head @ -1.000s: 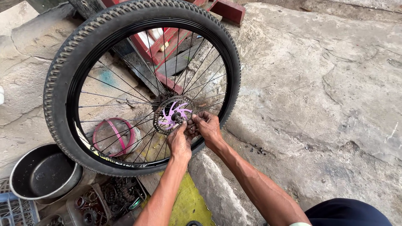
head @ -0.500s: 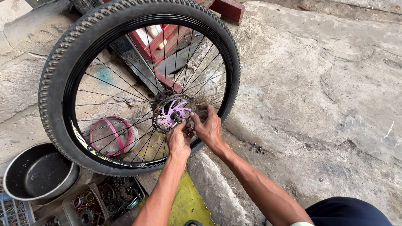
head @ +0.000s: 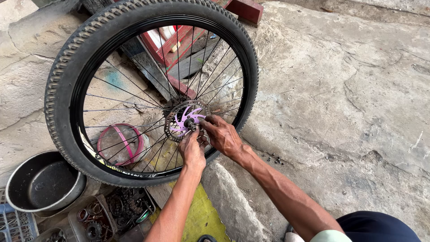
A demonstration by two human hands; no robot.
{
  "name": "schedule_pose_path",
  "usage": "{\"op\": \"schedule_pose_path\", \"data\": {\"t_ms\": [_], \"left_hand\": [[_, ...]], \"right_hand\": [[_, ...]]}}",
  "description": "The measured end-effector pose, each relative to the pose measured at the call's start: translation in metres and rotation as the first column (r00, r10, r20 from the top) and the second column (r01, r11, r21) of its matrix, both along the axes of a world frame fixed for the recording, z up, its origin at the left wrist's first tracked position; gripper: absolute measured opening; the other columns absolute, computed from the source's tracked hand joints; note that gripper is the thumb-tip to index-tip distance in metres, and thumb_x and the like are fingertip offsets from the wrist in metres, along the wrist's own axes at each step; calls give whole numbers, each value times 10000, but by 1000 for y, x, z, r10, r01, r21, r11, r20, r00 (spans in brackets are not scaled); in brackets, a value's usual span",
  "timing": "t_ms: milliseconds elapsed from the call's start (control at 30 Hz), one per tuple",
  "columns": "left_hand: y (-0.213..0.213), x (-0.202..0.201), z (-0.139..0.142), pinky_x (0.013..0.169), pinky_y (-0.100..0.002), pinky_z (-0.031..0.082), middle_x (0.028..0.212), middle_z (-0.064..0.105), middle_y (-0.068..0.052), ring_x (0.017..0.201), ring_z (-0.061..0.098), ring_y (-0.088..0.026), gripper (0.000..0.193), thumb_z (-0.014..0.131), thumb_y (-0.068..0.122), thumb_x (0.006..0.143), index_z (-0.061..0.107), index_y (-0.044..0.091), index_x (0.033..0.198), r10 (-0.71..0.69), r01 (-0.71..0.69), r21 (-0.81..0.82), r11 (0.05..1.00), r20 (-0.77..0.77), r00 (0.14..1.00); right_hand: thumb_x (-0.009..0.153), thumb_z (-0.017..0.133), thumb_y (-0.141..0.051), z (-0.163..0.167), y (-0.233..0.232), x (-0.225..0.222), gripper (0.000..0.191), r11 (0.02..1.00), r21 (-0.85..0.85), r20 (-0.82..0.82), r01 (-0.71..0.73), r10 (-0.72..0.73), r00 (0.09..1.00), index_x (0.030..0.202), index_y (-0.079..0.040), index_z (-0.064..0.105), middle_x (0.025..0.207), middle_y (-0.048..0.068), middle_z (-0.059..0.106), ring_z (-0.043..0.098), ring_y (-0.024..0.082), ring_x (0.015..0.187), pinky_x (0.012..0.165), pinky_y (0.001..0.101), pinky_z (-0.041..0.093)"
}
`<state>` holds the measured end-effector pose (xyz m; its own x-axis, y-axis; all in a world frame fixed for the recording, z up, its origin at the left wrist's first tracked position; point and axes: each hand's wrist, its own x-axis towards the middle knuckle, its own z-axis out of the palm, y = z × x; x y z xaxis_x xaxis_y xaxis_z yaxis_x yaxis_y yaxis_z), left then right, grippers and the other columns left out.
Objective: The person sits on a step with a bicycle wheel and works on the cassette at the hub, turning and adjusting the sprockets by hand while steadying the wheel with the other hand. They repeatedly reposition the wheel and continue manipulating the cassette components.
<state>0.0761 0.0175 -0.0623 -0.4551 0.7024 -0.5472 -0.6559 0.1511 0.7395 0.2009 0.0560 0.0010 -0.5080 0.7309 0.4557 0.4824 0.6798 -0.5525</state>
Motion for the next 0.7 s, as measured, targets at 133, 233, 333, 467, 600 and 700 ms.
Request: {"op": "schedule_pose_path", "data": {"t_ms": [133,233,333,467,600,700], "left_hand": [[-8,5,24,538,-319,523,803,667,-90,609,606,-168,160,590,121,904,702,25,966,-13,-5,-108,994,-166,986],[-9,4,37,490,-332,501,781,645,-105,565,594,-181,272,563,274,956,675,28,917,-23,-10,-152,988,-214,977],[-4,3,43,449,-345,454,715,591,-118,512,543,-183,405,588,383,1008,616,25,823,-78,3,-206,979,-357,931],[-9,-11,54,555,-275,533,712,687,-35,576,633,-99,389,583,389,1030,667,92,793,45,-1,65,998,-684,728],[-16,-84,102,767,-304,551,872,671,-11,824,660,-128,302,659,344,1033,625,50,973,241,107,300,948,-895,376],[-19,-161,153,1208,-631,230,1403,470,-242,1418,388,-387,615,566,481,1146,382,-49,1399,182,-141,289,947,-843,-507]], "right_hand": [[836,646,4,-4,4,2,539,999,-16,105,-44,45,994,1369,-40,584,1289,210,623,660,336,1050,804,397,601],[910,671,-68,-7,7,3,444,995,68,62,-78,73,995,1344,-33,579,1217,176,643,658,315,991,770,401,596],[927,699,-156,-8,9,2,354,996,80,226,-42,23,974,1265,-77,628,1095,108,664,628,256,872,649,405,551],[929,716,-219,-6,9,1,320,970,241,160,-8,-32,987,1213,-96,635,1100,88,667,594,256,896,669,399,520],[877,680,-152,-1,7,1,328,952,305,236,-11,-64,970,1197,-110,629,1137,103,680,608,278,970,736,420,487],[885,645,-123,1,9,2,333,933,356,264,-41,-58,963,1214,-94,606,1151,118,673,615,291,1037,835,436,473]]}}
